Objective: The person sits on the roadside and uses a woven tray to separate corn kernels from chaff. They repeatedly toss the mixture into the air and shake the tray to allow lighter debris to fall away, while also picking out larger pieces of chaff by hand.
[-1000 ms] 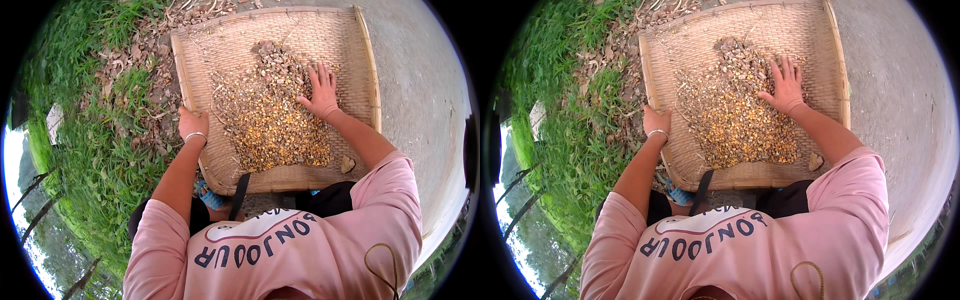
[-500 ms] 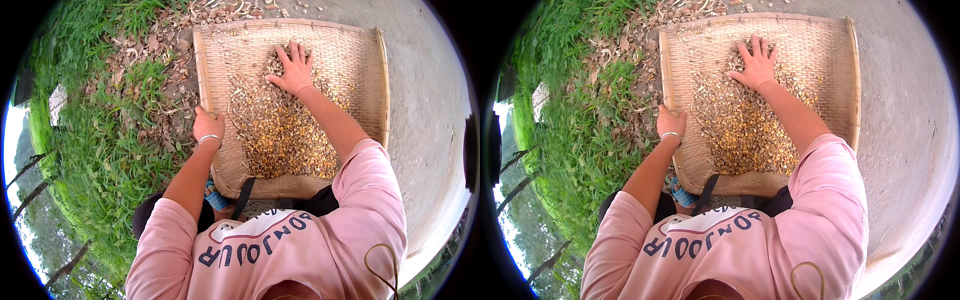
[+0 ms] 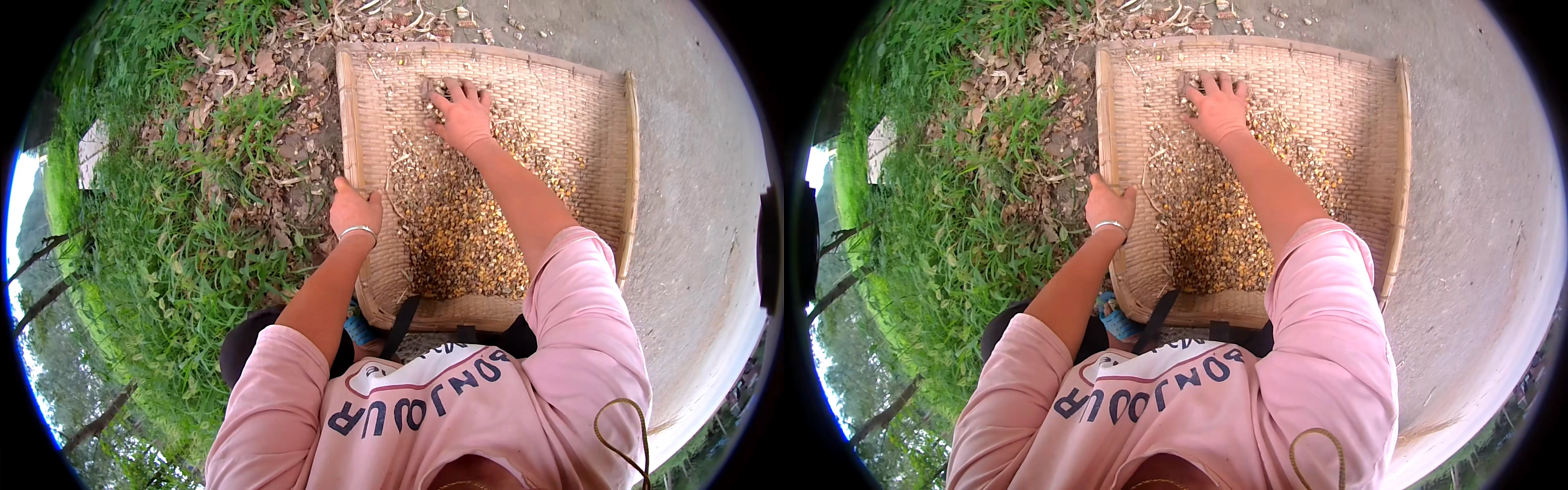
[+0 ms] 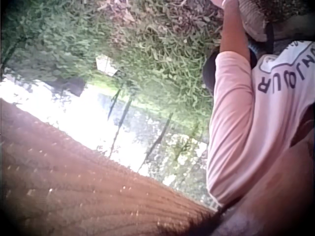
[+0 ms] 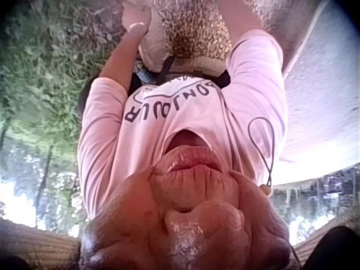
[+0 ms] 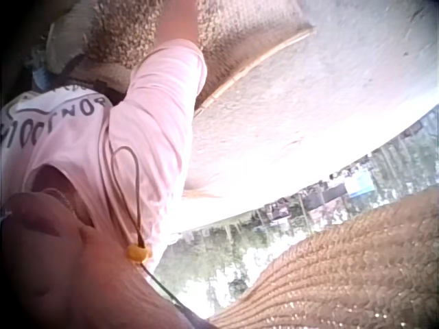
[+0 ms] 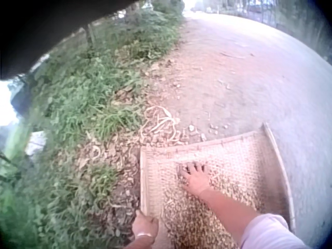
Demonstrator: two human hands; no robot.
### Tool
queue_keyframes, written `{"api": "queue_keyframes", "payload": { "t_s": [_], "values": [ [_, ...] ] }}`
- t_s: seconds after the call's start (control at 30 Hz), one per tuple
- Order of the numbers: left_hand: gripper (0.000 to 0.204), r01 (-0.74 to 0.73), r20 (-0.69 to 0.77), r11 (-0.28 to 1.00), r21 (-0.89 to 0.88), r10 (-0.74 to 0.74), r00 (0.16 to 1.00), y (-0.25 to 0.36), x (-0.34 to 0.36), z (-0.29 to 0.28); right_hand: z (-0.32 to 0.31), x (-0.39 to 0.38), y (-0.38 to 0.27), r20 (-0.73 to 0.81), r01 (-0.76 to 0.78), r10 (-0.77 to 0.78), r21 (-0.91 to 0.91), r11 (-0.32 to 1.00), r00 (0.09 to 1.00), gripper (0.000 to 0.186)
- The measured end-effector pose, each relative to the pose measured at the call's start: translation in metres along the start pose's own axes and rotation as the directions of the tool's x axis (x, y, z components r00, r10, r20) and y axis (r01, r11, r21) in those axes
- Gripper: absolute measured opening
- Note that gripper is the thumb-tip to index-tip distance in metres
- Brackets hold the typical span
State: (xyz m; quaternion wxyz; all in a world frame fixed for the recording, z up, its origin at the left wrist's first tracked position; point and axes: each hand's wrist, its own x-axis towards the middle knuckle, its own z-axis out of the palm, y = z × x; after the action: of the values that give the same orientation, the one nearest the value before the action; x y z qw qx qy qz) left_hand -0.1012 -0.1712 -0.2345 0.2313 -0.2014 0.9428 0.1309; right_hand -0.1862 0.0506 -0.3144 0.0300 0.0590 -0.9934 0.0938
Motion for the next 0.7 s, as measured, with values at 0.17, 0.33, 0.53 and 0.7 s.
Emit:
{"api": "queue_keyframes", "payload": {
  "t_s": [0.17, 0.33, 0.53, 0.7],
  "values": [
    [0.054, 0.005, 0.002, 1.0, -0.012, -0.005, 1.0, -0.002, 0.0, -0.003, -0.006, 0.012, -0.003, 0.104, 0.017, -0.025, 0.073, 0.997, 0.994, 0.047],
    [0.053, 0.019, 0.033, 1.0, -0.016, -0.018, 0.999, 0.001, -0.001, -0.005, 0.002, 0.018, 0.006, 0.094, 0.061, -0.066, 0.056, 0.997, 0.993, 0.039],
    [0.054, 0.012, 0.029, 1.0, -0.021, -0.011, 1.0, 0.001, 0.0, -0.003, -0.025, 0.046, -0.078, 0.027, -0.183, 0.219, 0.656, 0.732, 0.975, 0.05],
    [0.054, 0.019, 0.042, 1.0, -0.01, -0.018, 0.999, -0.002, 0.001, -0.004, -0.075, 0.059, -0.154, -0.104, 0.211, -0.212, 0.787, 0.58, 0.972, 0.067]
  ]
}}
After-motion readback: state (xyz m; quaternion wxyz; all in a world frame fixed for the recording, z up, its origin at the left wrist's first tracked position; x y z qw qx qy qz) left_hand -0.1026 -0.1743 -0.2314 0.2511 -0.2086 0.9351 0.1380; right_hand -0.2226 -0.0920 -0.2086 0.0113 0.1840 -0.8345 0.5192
